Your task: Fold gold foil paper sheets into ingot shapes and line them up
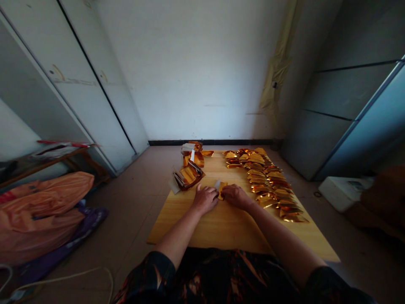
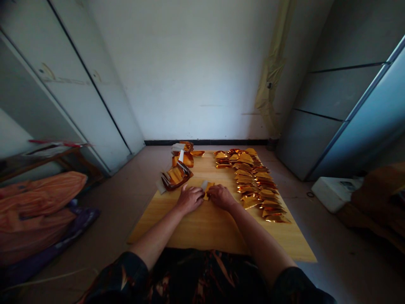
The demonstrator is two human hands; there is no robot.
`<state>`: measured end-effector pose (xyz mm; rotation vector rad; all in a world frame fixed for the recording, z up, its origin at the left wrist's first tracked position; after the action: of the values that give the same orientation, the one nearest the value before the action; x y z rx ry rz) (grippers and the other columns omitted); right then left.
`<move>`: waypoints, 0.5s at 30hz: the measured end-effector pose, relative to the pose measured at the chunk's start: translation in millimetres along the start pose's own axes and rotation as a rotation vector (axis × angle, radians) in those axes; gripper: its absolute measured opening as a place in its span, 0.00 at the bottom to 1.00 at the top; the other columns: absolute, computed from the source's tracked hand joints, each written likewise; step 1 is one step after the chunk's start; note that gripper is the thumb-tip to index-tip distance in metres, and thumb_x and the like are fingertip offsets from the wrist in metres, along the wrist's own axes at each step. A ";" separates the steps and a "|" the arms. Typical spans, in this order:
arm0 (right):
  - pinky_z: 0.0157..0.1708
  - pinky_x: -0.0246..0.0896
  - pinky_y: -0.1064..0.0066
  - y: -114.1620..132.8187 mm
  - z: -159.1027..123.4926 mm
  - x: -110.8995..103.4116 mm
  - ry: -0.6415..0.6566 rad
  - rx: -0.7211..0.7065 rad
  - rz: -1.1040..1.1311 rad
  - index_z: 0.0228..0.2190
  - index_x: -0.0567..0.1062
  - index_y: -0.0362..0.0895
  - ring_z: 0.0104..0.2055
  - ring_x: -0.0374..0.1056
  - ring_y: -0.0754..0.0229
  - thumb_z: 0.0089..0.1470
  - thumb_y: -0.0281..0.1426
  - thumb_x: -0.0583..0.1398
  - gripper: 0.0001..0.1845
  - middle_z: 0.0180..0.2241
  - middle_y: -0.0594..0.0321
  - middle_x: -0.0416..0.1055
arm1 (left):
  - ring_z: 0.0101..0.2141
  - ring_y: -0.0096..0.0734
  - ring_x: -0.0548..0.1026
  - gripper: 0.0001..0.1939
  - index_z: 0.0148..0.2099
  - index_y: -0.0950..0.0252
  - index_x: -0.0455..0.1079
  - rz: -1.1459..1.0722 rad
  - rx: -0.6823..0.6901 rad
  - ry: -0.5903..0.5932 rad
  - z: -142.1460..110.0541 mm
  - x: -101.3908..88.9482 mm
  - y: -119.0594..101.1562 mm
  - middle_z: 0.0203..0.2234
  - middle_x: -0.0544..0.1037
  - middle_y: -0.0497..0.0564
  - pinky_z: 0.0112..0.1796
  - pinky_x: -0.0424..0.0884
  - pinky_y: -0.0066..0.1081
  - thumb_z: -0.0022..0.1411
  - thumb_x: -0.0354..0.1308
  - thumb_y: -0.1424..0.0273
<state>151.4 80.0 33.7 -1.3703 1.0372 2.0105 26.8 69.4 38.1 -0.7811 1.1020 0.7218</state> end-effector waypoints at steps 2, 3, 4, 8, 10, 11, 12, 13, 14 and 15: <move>0.49 0.56 0.68 -8.5 0.2 0.9 -0.008 0.004 0.001 0.44 0.76 0.50 0.48 0.65 0.60 0.56 0.27 0.55 0.16 0.47 0.60 0.72 | 0.46 0.37 0.70 0.09 0.42 0.54 0.73 -0.001 -0.010 -0.012 0.6 0.8 0.8 0.43 0.77 0.47 0.56 0.45 0.52 0.63 0.52 0.66; 0.49 0.56 0.68 -11.6 0.3 1.1 -0.011 0.012 -0.003 0.45 0.75 0.50 0.49 0.64 0.60 0.57 0.28 0.55 0.16 0.48 0.60 0.71 | 0.46 0.36 0.70 0.09 0.42 0.53 0.73 -0.002 -0.009 -0.018 0.7 1.4 1.2 0.43 0.77 0.47 0.56 0.45 0.52 0.63 0.52 0.66; 0.49 0.56 0.67 -13.4 0.3 1.3 -0.011 0.019 -0.008 0.46 0.75 0.50 0.49 0.64 0.59 0.57 0.28 0.54 0.17 0.50 0.60 0.70 | 0.46 0.36 0.70 0.10 0.43 0.53 0.73 -0.002 -0.006 -0.023 0.9 2.1 1.6 0.44 0.77 0.47 0.56 0.45 0.52 0.64 0.51 0.66; 0.48 0.56 0.66 -9.9 0.9 0.4 0.027 0.019 -0.041 0.48 0.74 0.52 0.49 0.64 0.59 0.59 0.30 0.53 0.17 0.52 0.61 0.69 | 0.46 0.36 0.71 0.11 0.44 0.51 0.73 0.007 0.008 -0.039 1.3 4.5 4.8 0.46 0.77 0.47 0.56 0.46 0.51 0.65 0.50 0.66; 0.48 0.56 0.66 -5.1 1.3 -1.0 0.049 0.010 -0.061 0.48 0.74 0.53 0.48 0.64 0.59 0.59 0.30 0.54 0.17 0.53 0.61 0.68 | 0.46 0.36 0.71 0.11 0.44 0.51 0.73 0.010 0.004 -0.038 1.6 5.0 6.6 0.45 0.77 0.47 0.56 0.46 0.51 0.65 0.49 0.66; 0.48 0.55 0.66 -3.1 1.4 -1.7 0.055 0.008 -0.071 0.48 0.74 0.53 0.48 0.63 0.59 0.59 0.31 0.54 0.17 0.53 0.61 0.68 | 0.46 0.36 0.71 0.11 0.44 0.51 0.73 0.010 0.001 -0.035 1.7 5.0 7.1 0.45 0.77 0.47 0.56 0.47 0.52 0.65 0.49 0.66; 0.48 0.55 0.66 -1.7 1.4 -2.3 0.056 0.009 -0.077 0.47 0.74 0.54 0.48 0.63 0.59 0.59 0.31 0.54 0.16 0.53 0.62 0.68 | 0.46 0.36 0.71 0.11 0.43 0.52 0.73 0.007 -0.001 -0.032 1.7 4.6 7.3 0.45 0.77 0.47 0.55 0.47 0.52 0.65 0.49 0.67; 0.48 0.55 0.66 -1.0 1.3 -2.5 0.052 0.011 -0.080 0.46 0.75 0.54 0.48 0.63 0.59 0.59 0.31 0.55 0.16 0.52 0.62 0.68 | 0.46 0.37 0.71 0.11 0.43 0.52 0.73 0.002 -0.001 -0.029 1.4 4.0 7.0 0.45 0.77 0.47 0.55 0.47 0.52 0.65 0.49 0.67; 0.48 0.55 0.65 -0.9 1.2 -2.2 0.043 0.014 -0.078 0.46 0.75 0.54 0.48 0.63 0.58 0.59 0.32 0.55 0.15 0.52 0.61 0.69 | 0.46 0.37 0.71 0.11 0.43 0.52 0.73 -0.005 0.004 -0.025 1.0 3.0 6.2 0.46 0.77 0.47 0.55 0.47 0.52 0.65 0.50 0.68; 0.48 0.56 0.65 -1.3 1.1 -1.5 0.029 0.013 -0.071 0.45 0.75 0.54 0.48 0.63 0.58 0.59 0.32 0.55 0.15 0.51 0.61 0.70 | 0.47 0.37 0.70 0.11 0.44 0.52 0.73 -0.014 0.013 -0.022 0.6 2.0 4.9 0.46 0.77 0.48 0.55 0.47 0.52 0.64 0.51 0.68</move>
<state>152.3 81.7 34.9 -1.4137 0.9980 1.9345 23.6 72.8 35.4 -0.7679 1.0797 0.7090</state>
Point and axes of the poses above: each hand's wrist, its own z-axis towards the middle knuckle, its own x-axis out of the palm, y = z × x, the point moved 7 cm from there along z, towards the middle knuckle
